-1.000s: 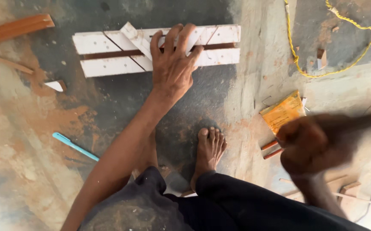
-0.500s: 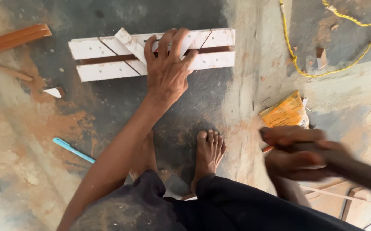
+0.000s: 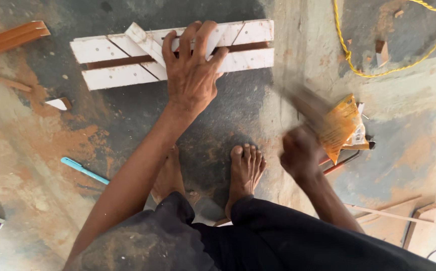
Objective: The person assembles a small wooden frame on the floor using a hammer and nails. They position the pieces, hammer nails into pre-drilled holes, and adjust the frame to ensure alignment.
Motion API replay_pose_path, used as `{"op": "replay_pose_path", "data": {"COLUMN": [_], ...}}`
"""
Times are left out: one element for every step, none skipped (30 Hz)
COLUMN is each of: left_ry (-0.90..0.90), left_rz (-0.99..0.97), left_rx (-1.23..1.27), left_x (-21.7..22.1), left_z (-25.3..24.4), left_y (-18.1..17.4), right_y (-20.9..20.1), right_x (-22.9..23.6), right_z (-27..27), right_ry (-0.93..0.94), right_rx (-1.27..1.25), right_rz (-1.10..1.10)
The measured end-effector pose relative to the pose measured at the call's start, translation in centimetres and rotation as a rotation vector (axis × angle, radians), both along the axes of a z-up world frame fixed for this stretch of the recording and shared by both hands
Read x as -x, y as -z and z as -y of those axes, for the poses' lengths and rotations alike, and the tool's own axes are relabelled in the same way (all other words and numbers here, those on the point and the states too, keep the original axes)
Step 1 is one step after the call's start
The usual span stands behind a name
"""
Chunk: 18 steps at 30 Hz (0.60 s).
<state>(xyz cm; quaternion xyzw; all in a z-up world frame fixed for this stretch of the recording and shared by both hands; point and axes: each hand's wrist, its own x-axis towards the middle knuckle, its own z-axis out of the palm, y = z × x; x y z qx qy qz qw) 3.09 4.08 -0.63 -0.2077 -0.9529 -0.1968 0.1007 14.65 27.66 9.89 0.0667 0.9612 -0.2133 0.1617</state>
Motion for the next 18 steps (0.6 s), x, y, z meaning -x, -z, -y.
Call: {"op": "replay_pose_path", "data": {"left_ry": [0.006, 0.009, 0.005, 0.004, 0.003, -0.001, -0.005, -0.006, -0.005, -0.003, -0.001, 0.001, 0.003, 0.004, 0.009, 0.01, 0.01, 0.016], "left_rz": [0.031, 0.052, 0.041, 0.038, 0.034, 0.02, 0.006, -0.015, -0.004, -0.006, -0.009, 0.005, 0.02, 0.021, 0.016, 0.018, 0.019, 0.017], "left_rx": [0.01, 0.024, 0.016, 0.008, 0.001, 0.006, 0.011, 0.014, 0.012, 0.01, 0.007, -0.001, -0.008, -0.014, -0.016, -0.013, -0.009, -0.015], "left_x": [-0.2, 0.0, 0.4, 0.6, 0.9, 0.5, 0.1, -0.1, -0.3, 0.1, 0.4, 0.2, 0.0, 0.2, 0.5, 0.6, 0.8, 0.7], "left_z": [-0.1, 0.0, -0.1, -0.1, -0.1, -0.1, 0.0, 0.0, 0.0, 0.1, 0.1, 0.0, -0.1, -0.1, -0.1, 0.0, 0.1, 0.2], "left_y": [-0.2, -0.4, -0.6, -0.6, -0.5, -0.4, -0.2, -0.1, -0.1, 0.0, -0.1, -0.2, -0.3, -0.4, -0.5, -0.6, -0.6, -0.5], "right_y": [0.1, 0.1, 0.2, 0.1, 0.0, -0.5, -0.8, -1.0, -1.1, -0.7, -0.3, 0.1, 0.5, 1.0, 1.3, 1.6, 1.9, 1.9], "right_x": [0.2, 0.5, 0.9, 0.9, 0.7, 0.0, -0.7, -1.1, -1.4, -1.1, -0.7, -0.7, -0.8, -0.5, -0.4, -0.3, -0.2, -0.8], "right_z": [0.1, 0.1, 0.2, 0.1, 0.1, -0.1, -0.2, -0.2, -0.2, -0.2, -0.1, 0.1, 0.2, 0.4, 0.5, 0.7, 0.9, 1.2], "right_ry": [-0.01, -0.021, -0.002, 0.018, 0.039, 0.038, 0.038, 0.041, -0.054, -0.148, -0.239, -0.126, -0.018, 0.087, 0.089, 0.087, 0.083, 0.134], "right_rx": [-0.073, -0.142, -0.076, -0.01, 0.057, 0.141, 0.226, 0.308, 0.227, 0.148, 0.072, 0.001, -0.065, -0.123, -0.082, -0.035, 0.012, 0.033], "right_rz": [0.113, 0.215, 0.079, -0.05, -0.179, -0.315, -0.452, -0.596, -0.544, -0.503, -0.459, -0.235, -0.008, 0.209, 0.064, -0.074, -0.212, -0.172]}}
